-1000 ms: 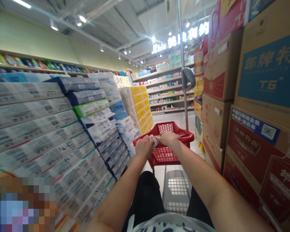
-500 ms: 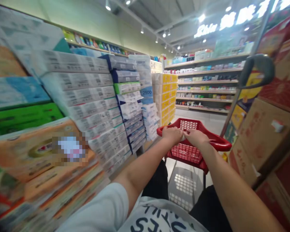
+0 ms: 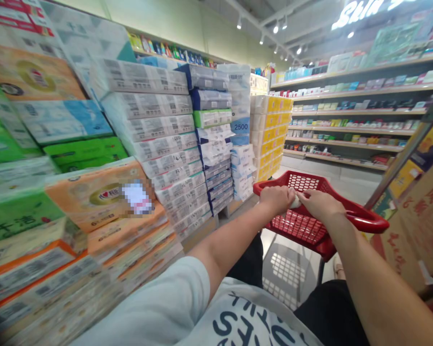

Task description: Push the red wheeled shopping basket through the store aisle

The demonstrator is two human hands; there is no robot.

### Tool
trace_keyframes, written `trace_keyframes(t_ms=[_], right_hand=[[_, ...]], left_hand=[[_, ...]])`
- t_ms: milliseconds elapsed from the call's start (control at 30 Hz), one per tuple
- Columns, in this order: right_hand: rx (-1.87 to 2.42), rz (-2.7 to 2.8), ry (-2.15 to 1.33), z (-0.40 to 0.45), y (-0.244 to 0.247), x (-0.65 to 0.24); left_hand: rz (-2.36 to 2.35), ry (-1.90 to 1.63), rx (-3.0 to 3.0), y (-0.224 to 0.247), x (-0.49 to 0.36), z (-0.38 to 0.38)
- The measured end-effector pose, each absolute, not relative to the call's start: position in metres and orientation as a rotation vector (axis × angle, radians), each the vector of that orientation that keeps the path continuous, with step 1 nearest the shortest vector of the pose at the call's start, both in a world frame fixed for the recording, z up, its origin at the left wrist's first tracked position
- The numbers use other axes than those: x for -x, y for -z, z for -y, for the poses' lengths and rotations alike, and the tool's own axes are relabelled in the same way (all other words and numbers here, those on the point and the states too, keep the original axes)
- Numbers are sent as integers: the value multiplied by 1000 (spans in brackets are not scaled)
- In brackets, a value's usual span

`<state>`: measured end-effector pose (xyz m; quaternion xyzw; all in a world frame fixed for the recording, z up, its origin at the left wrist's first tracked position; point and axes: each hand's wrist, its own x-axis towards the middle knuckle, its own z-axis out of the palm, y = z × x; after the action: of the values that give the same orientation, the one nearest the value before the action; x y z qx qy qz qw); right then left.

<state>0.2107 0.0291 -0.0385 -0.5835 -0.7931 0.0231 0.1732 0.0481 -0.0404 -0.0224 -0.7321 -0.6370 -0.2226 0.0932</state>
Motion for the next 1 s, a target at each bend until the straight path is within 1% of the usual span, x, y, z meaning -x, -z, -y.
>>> trace_keyframes(t_ms=[67,133,200,300,333,400,500,567,700,767,900,933,1000], right_hand=[[1698,2274,-77,-25,35,-209],[1710,2283,-75,-21,32,-208],[1707,2282,-71,-17,29,-207],[1717,2275,-74,-10,24,-205],[1724,2280,-83,-7,22,-204],[1743,2287,-102,-3,17,-202],[1765,2267,-123,3,10,-200],[1751,2260,-128,6,7,-199],[1758,2261,-157,10,3,-200],[1763,2268,-172,10,2,-201],[1794,2251,-158,10,2,-201],[1798,2245,-153,11,2,-201],[1791,2246,-148,12,3,-200]], left_hand=[[1988,555,2219,10,-50,35],[2022,538,2218,11,-50,39],[1948,616,2176,23,-48,50],[1660,772,2158,39,-42,63],[1655,790,2149,40,-41,63],[1791,743,2145,33,-38,55],[2040,541,2205,18,-38,41],[1965,548,2205,18,-39,41],[1698,784,2129,34,-38,54],[1774,749,2111,32,-38,53],[2008,460,2222,13,-40,38],[2003,450,2225,13,-40,37],[1931,578,2161,23,-39,43]])
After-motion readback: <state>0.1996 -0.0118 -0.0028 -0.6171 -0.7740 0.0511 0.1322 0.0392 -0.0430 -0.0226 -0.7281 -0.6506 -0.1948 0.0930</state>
